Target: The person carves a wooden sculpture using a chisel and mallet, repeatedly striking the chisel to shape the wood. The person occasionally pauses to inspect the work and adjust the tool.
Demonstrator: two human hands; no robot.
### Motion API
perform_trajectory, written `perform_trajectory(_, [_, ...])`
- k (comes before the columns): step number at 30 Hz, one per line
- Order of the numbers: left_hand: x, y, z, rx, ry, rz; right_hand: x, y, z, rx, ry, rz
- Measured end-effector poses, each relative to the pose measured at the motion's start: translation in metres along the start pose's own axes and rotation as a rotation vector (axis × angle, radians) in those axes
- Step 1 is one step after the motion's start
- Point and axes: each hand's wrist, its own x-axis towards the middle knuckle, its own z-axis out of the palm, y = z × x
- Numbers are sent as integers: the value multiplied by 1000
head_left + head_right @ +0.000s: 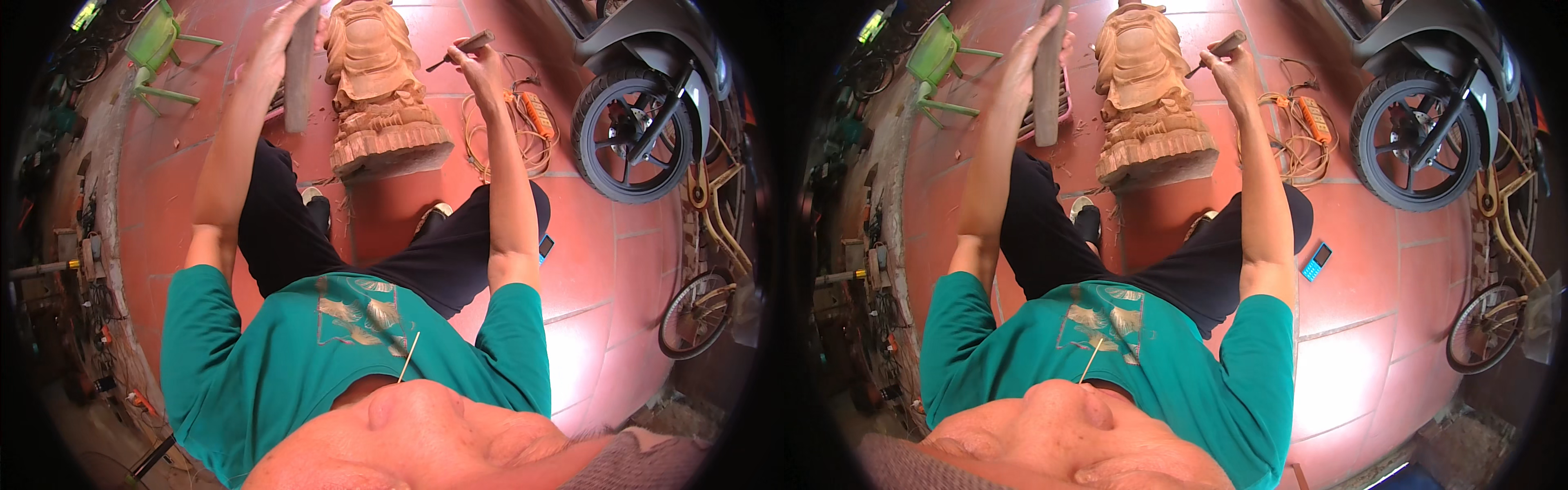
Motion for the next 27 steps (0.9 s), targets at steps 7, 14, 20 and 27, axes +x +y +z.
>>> perform_trajectory(7, [-10,40,-10,36,-265,11,5,-14,-7,-85,27,-43])
perform_trajectory(14, [-12,46,1,284,-321,38,0,-10,-15,-110,22,-23])
perform_trajectory(20, [8,17,19,379,-401,-33,-9,-6,-40,5,72,147])
perform_trajectory(27, [35,-19,27,499,-485,-72,-11,30,-10,215,199,124])
